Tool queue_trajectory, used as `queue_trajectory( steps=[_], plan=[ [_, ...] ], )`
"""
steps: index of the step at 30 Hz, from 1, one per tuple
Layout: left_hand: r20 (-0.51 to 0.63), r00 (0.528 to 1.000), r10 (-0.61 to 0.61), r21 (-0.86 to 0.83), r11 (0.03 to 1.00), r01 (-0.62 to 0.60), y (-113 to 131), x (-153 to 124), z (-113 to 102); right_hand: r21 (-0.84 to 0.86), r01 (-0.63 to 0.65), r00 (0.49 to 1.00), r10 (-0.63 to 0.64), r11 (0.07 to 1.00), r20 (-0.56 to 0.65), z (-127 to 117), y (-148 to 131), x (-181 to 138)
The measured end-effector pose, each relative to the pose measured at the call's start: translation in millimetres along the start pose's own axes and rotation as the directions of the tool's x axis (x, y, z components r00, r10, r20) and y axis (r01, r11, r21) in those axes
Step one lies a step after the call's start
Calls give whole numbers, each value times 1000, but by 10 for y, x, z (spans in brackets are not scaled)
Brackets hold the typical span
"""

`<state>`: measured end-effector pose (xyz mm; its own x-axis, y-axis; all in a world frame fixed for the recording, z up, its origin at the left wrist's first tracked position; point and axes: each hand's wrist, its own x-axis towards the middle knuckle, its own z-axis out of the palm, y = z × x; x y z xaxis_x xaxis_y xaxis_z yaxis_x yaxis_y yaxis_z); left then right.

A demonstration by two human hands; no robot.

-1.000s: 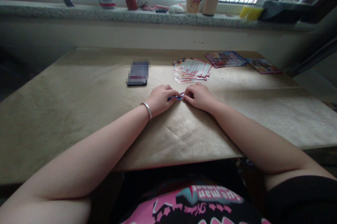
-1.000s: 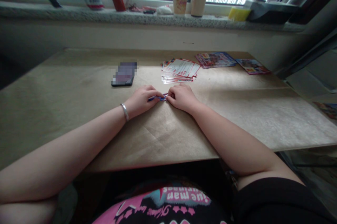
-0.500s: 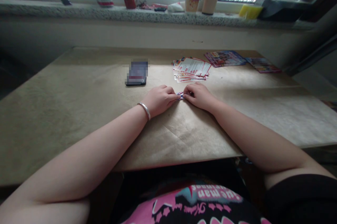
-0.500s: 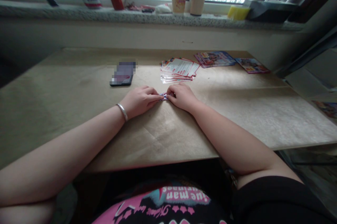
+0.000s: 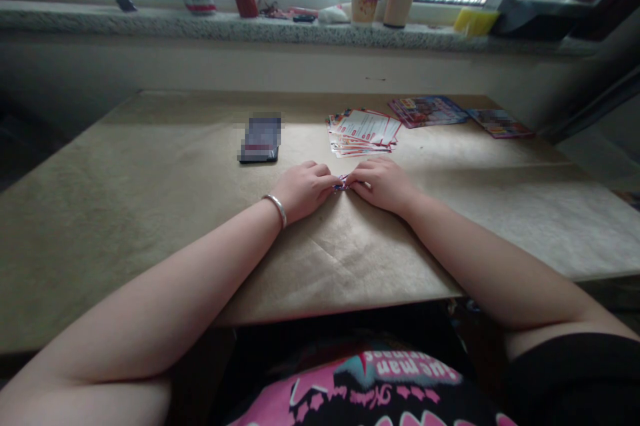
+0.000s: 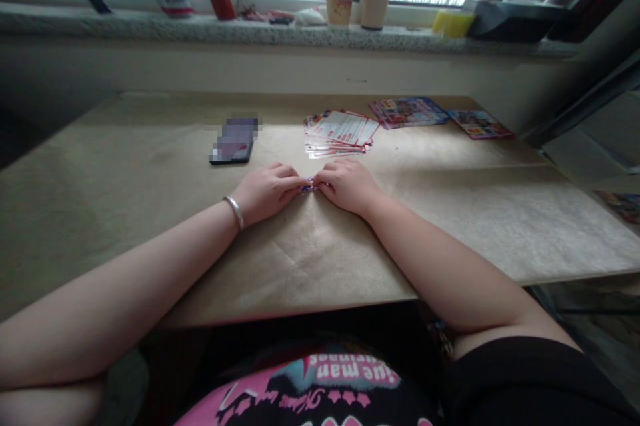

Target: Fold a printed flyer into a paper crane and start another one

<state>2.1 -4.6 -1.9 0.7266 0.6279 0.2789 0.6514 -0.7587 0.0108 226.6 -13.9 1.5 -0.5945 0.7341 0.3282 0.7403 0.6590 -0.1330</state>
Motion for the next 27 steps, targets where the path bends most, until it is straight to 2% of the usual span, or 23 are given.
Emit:
queue_trajectory(
  steps=[12, 20, 27],
  plan=[
    [28, 999, -25, 12, 1000, 25, 15, 15, -14, -2, -10, 1000, 10, 1000, -14, 29, -2, 22],
    [14, 998, 60, 107, 992, -61, 55, -47, -38, -6, 2, 999, -2, 1000, -34, 29, -9, 27],
    [-21, 997, 72, 98, 993, -70, 14, -68, 7, -60, 64, 997, -67, 996, -48, 43, 39, -14]
  ],
)
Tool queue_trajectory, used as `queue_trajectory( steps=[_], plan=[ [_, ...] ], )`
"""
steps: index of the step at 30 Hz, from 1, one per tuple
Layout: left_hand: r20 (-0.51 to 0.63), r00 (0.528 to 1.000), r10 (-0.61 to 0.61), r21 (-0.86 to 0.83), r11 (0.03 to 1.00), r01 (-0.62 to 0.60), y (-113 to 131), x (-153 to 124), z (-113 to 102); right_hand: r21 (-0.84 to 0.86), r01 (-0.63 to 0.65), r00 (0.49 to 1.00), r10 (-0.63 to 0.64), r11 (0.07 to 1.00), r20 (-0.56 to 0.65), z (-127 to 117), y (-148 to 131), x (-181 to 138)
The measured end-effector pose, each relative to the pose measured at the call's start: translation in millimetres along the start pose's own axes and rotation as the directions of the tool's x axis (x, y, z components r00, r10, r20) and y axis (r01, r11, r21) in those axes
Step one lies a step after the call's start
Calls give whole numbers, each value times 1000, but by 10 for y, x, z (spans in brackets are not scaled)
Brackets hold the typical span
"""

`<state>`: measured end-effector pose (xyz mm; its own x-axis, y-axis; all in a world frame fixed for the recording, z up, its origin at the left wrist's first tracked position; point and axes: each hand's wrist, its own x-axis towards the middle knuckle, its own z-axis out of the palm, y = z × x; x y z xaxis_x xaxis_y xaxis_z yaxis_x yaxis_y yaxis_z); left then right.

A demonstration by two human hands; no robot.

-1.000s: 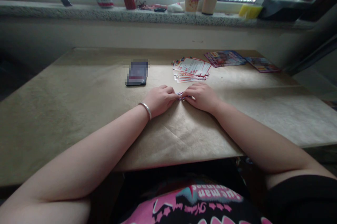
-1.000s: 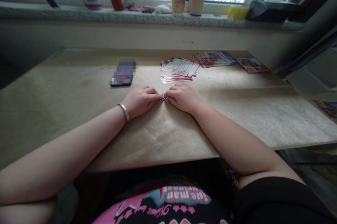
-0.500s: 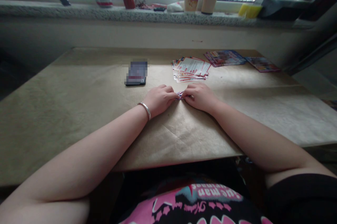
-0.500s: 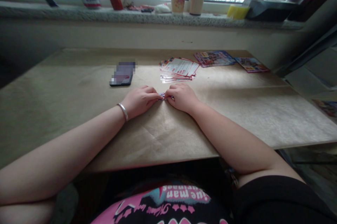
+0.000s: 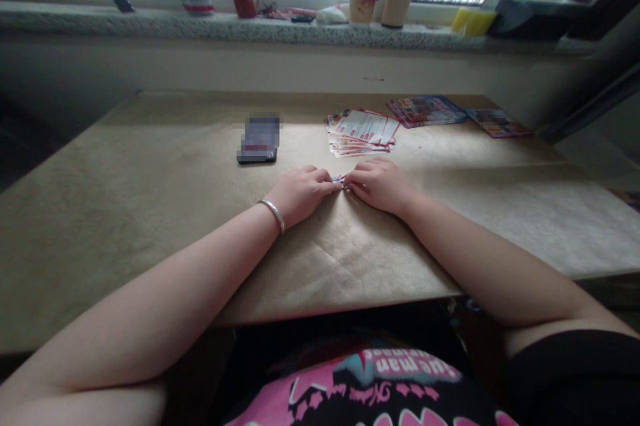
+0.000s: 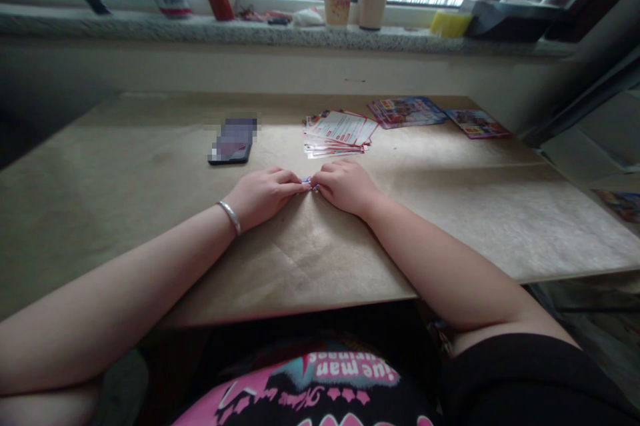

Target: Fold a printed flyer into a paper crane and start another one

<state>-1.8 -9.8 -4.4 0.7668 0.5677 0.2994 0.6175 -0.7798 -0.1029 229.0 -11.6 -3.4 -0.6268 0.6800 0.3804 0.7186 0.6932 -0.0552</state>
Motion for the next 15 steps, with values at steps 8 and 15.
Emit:
queue_trajectory(
  steps=[8, 15],
  plan=[
    [7, 1000, 19, 19, 1000, -19, 18, 6, -34, -45, 23, 999, -21, 999, 45, -64, -36, -7],
    [63, 998, 8, 22, 1000, -10, 38, 19, -66, -61, 27, 997, -22, 998, 75, -87, -42, 10]
  ],
)
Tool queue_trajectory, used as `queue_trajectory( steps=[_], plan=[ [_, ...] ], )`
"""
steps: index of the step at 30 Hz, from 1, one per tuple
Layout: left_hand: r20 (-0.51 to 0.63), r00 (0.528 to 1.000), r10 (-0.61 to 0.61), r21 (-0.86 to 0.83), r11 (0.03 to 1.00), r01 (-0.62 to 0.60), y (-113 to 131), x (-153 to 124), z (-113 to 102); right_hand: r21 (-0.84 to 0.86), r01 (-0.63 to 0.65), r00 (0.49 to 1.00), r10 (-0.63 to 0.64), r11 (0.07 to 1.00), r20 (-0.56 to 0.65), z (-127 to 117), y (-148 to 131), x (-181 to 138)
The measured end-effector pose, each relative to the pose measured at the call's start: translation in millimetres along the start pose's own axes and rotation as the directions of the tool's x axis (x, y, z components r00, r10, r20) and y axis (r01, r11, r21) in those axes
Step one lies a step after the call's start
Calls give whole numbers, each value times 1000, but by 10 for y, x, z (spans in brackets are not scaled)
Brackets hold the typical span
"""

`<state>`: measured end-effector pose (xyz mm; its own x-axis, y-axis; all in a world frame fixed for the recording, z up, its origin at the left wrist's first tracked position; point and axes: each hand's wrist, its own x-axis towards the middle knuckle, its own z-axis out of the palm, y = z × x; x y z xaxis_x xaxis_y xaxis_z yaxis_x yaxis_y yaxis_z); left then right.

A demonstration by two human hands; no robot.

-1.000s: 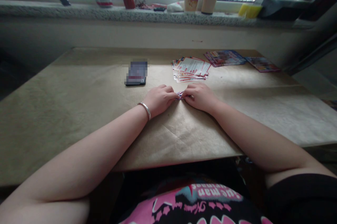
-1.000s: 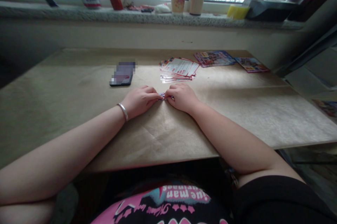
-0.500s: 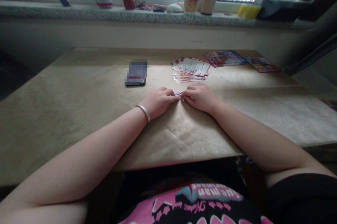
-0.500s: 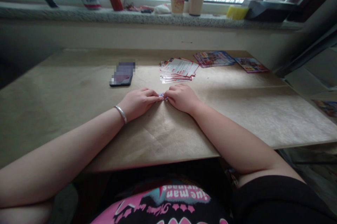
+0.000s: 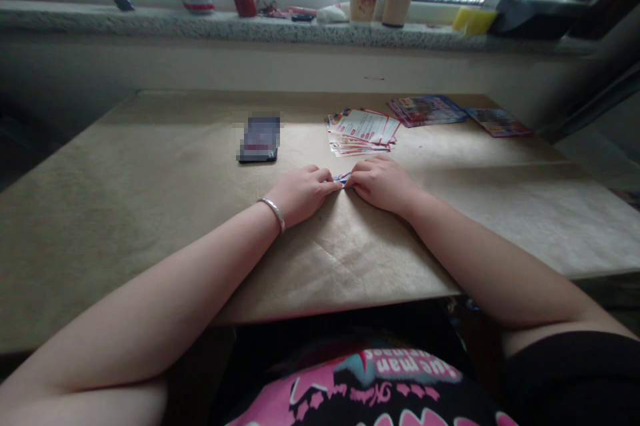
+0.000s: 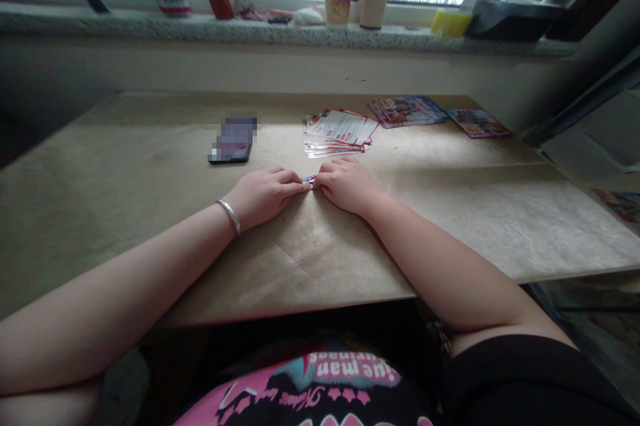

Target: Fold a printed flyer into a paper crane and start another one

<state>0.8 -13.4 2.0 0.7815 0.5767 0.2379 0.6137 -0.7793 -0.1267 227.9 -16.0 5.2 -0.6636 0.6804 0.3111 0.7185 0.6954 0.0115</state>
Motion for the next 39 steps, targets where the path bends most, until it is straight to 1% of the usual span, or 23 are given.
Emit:
queue_trajectory(
  steps=[4, 8, 11, 14, 16, 23, 26, 30, 32, 36, 39],
  plan=[
    [-3, 1000, 4, 1, 1000, -4, 8, 0, -13, 6, 42, 999, -42, 999, -22, -8, 30, -32],
    [-23, 1000, 15, 5, 1000, -15, 2, -11, -8, -31, 80, 996, -81, 996, -23, -17, 30, -49],
    [-26, 999, 48, 20, 999, -47, -19, -28, -11, -33, 62, 998, -62, 998, -23, -19, 13, -40],
    [-7, 995, 95, 45, 994, -95, -44, -44, -26, -7, 22, 999, -22, 1000, -32, -10, 0, -25],
    [9, 994, 105, 61, 993, -106, -52, -47, -35, 15, -2, 999, 2, 1000, -37, 0, 4, -20],
    [25, 997, 78, 61, 995, -80, -20, -31, -47, 117, -21, 999, 26, 993, -43, -8, 89, -48],
    [29, 998, 55, 35, 998, -56, 4, -25, -60, 122, -9, 999, 14, 993, -43, -25, 95, -62],
    [18, 999, 37, 11, 999, -37, 22, -20, -77, 64, 15, 1000, -13, 998, -22, -47, 55, -60],
    [19, 999, 38, 4, 999, -38, 21, -20, -78, 49, 3, 1000, -2, 999, -18, -55, 43, -56],
    [18, 999, 45, -5, 999, -44, 4, -24, -63, 103, -44, 999, 46, 994, -16, -56, 73, -59],
    [2, 998, 56, -7, 998, -56, -12, -28, -43, 144, -52, 998, 55, 988, -11, -54, 95, -63]
  ],
)
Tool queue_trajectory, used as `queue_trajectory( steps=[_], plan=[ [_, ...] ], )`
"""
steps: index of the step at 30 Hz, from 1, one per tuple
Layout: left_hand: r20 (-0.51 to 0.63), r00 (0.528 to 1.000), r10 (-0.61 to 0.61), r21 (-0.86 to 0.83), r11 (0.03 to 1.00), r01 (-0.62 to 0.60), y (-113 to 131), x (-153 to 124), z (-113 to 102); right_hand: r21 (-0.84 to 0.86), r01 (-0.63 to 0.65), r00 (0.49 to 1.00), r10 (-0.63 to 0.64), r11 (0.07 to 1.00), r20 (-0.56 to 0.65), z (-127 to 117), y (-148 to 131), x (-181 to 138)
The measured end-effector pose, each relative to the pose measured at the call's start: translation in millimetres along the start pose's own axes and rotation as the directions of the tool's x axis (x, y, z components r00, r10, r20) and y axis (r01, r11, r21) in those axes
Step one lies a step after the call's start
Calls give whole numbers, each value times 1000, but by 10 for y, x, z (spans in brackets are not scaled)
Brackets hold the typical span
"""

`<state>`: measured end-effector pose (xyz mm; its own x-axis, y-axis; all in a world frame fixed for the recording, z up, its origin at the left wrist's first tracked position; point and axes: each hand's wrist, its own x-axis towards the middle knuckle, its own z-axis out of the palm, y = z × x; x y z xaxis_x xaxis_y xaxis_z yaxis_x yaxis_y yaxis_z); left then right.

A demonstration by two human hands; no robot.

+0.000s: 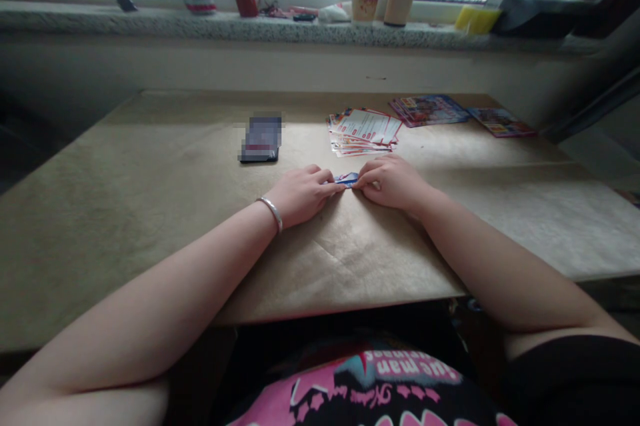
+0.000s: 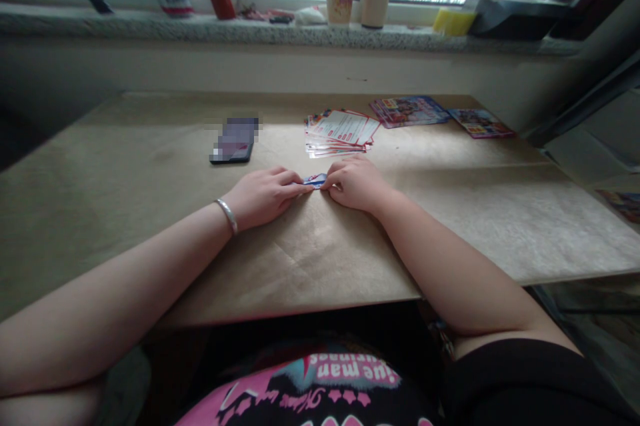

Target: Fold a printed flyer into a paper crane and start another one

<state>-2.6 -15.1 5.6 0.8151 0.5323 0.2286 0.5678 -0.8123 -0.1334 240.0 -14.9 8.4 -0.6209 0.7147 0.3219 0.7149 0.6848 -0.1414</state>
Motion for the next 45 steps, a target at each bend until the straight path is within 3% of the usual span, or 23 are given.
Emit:
queue_trajectory(
  steps=[11, 19, 25, 32, 45],
  plan=[
    [-86, 996, 34, -38, 999, -37, -39, -24, 66, -63, -4, 1000, 5, 998, 12, -63, -37, 4],
    [-26, 1000, -14, -122, 993, 11, -33, -21, 84, -220, -20, 1000, 17, 975, -14, -75, -137, 1],
    [68, 997, -47, -187, 981, 59, -52, -17, 81, -135, -14, 1000, 11, 991, -23, 43, -171, 19],
    [-15, 999, -30, -102, 994, 28, -112, -50, 46, -114, -75, 997, 72, 991, -37, 47, -163, 27],
    [-31, 997, -68, -109, 992, 65, -51, -24, 17, -189, 5, 1000, -6, 982, -6, 40, -198, 42]
  ],
)
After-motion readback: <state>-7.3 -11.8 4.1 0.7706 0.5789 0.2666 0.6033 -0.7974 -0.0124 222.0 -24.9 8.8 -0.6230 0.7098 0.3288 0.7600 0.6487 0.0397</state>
